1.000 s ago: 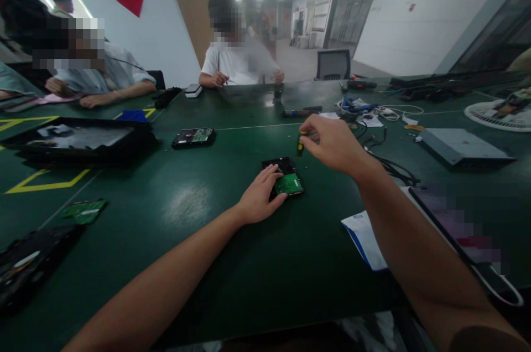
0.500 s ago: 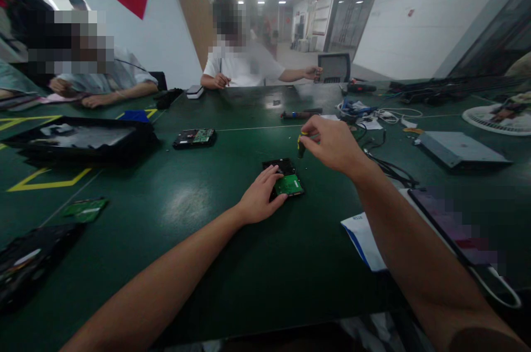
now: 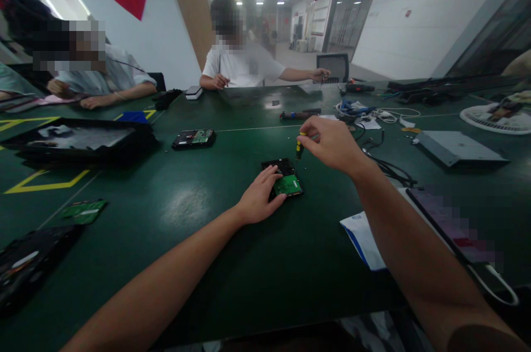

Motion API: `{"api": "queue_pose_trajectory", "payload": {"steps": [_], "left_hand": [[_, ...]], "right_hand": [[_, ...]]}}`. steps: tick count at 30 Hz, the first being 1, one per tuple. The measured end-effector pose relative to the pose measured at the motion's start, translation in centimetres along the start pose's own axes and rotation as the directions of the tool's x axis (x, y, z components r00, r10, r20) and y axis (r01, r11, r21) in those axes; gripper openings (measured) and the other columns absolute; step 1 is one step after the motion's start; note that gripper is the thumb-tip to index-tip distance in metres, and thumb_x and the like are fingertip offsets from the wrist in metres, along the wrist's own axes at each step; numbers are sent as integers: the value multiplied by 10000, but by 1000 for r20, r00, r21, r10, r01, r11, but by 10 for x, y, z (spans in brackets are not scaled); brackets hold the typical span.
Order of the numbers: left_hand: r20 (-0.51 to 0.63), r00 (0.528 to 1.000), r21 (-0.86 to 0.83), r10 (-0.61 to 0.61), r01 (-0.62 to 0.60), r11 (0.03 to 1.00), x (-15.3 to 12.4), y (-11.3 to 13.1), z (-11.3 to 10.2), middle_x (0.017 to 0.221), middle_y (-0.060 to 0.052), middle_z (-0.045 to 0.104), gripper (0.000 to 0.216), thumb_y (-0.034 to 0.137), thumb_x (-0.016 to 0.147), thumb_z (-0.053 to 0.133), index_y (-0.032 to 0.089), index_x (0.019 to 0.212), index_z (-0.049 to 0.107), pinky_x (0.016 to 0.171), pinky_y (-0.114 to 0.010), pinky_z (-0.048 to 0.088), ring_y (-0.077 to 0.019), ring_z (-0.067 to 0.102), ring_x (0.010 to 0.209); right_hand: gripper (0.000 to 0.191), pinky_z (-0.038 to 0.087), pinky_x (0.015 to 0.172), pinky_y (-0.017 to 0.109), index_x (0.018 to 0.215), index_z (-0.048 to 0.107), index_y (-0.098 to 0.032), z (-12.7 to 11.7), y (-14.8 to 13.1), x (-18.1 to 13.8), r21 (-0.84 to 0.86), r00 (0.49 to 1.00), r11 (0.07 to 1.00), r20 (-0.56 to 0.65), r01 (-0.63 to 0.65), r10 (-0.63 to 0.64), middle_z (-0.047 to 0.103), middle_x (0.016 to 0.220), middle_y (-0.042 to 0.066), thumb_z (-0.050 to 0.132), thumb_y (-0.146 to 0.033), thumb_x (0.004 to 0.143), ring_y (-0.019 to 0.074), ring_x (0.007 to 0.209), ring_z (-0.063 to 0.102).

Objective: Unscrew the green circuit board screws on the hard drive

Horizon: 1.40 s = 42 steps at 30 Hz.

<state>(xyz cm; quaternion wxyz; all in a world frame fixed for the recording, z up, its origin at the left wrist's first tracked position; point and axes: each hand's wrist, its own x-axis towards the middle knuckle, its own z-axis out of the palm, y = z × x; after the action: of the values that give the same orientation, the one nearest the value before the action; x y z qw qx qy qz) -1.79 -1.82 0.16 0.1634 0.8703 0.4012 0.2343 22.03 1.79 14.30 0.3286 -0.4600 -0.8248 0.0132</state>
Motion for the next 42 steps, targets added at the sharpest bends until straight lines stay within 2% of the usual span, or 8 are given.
{"api": "queue_pose_trajectory", "payload": {"steps": [6,13,25,30,36,42], "left_hand": [[-2,1000,6,-7,7,1000,0,0,1,1668,-172,342,586,472,985,562,159,1473,475,1288,-552,261,-326,252,1585],[6,1000,14,-3,3,1000,0,0,0,1668,-177,338,589,470,987,557,146,1472,478,1288,-542,263,-325,253,1584],[5,1000,9,-11,11,1000,0,3,-2,1666,-174,346,579,450,981,569,151,1470,484,1291,-533,260,-320,257,1584],[1,1000,2,-5,5,1000,0,3,-3,1669,-163,345,571,453,983,566,167,1470,479,1286,-553,267,-326,254,1584],[-7,1000,-12,3,-3,1000,0,3,-3,1665,-169,351,566,457,979,572,165,1456,488,1283,-567,267,-329,264,1580],[-5,1000,-5,2,-2,1000,0,4,-3,1665,-164,351,564,457,983,565,166,1459,485,1285,-551,273,-325,260,1582]], "right_hand": [[84,501,770,364,970,658,-208,1,1,0,-11,1000,1000,10,8,-8,751,952,68,647,-276,921,238,870,688],[144,506,854,389,1031,676,-189,-1,-1,1,-61,999,997,28,36,-35,748,1037,88,626,-202,897,242,907,684],[133,454,764,360,954,646,-197,-2,-5,0,-77,999,997,19,31,-29,714,950,76,681,-306,885,232,829,642],[139,437,760,349,956,655,-204,-1,-6,-1,-12,999,999,24,34,-34,733,937,62,684,-324,893,227,824,646],[197,453,764,345,1096,680,-207,-2,-9,-2,55,996,998,91,-28,23,743,932,57,578,-229,929,224,837,658],[122,448,774,352,986,665,-225,-1,-4,-1,-1,997,1000,72,23,-23,708,971,64,628,-330,937,228,858,618]]}}
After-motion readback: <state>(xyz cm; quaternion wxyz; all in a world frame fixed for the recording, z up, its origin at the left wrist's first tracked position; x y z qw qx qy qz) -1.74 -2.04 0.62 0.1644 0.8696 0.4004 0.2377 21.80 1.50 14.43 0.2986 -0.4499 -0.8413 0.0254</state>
